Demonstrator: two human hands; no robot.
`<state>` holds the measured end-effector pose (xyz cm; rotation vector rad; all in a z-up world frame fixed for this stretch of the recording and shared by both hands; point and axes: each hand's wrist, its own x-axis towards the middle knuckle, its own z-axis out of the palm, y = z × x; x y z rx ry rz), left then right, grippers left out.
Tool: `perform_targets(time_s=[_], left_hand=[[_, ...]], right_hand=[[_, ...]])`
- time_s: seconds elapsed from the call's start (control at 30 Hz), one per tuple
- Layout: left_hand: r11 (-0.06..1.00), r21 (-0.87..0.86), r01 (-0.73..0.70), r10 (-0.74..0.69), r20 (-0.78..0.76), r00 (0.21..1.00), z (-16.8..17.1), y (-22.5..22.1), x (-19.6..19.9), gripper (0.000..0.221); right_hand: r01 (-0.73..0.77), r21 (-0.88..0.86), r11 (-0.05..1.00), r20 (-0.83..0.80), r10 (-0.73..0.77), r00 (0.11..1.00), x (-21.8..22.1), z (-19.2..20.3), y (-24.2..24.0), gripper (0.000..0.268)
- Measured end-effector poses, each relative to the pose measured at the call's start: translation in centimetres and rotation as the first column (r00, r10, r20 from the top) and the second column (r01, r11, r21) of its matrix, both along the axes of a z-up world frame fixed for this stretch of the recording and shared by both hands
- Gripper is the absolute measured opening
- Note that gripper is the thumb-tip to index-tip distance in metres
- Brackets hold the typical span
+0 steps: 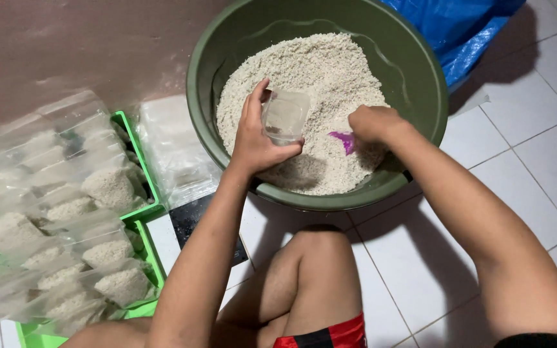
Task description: Filling small plastic bags with grains from a large tub, weighing them on a digital scale, and placing them into a tray.
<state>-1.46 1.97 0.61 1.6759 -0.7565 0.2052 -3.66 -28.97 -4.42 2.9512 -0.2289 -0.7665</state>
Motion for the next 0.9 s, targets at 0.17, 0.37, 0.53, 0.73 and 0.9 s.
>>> perform_targets(time_s=[0.17,0.37,0.53,0.73,0.9], left_hand=[[1.000,0.015,-0.010,0.010,0.010,1.000,-0.1,0.1,-0.2,0.116],[1.000,0.003,-0.009,0.009,0.029,1.000,0.1,0.1,0.0,0.114],[1.000,-0.011,0.011,-0.011,0.020,1.000,0.1,0.2,-0.1,0.116],[1.000,-0.019,0.014,-0.014,0.003,1.000,-0.4,0.0,0.0,0.111],[1.000,0.015,-0.011,0.011,-0.024,1.000,-0.4,-0.1,0.0,0.111]], right_hand=[[-0.170,0.071,0.983,-0.003,0.171,0.985,0.6,2.3,2.7,0.020],[-0.154,0.278,0.948,0.001,0.160,0.987,1.8,-0.9,-0.2,0.022],[-0.115,0.351,0.929,-0.007,0.125,0.992,2.0,-0.8,0.3,0.022],[-0.075,0.373,0.925,-0.007,0.083,0.996,1.7,-0.3,0.5,0.022],[0.020,0.448,0.894,-0.017,-0.014,1.000,0.6,2.4,1.3,0.025]])
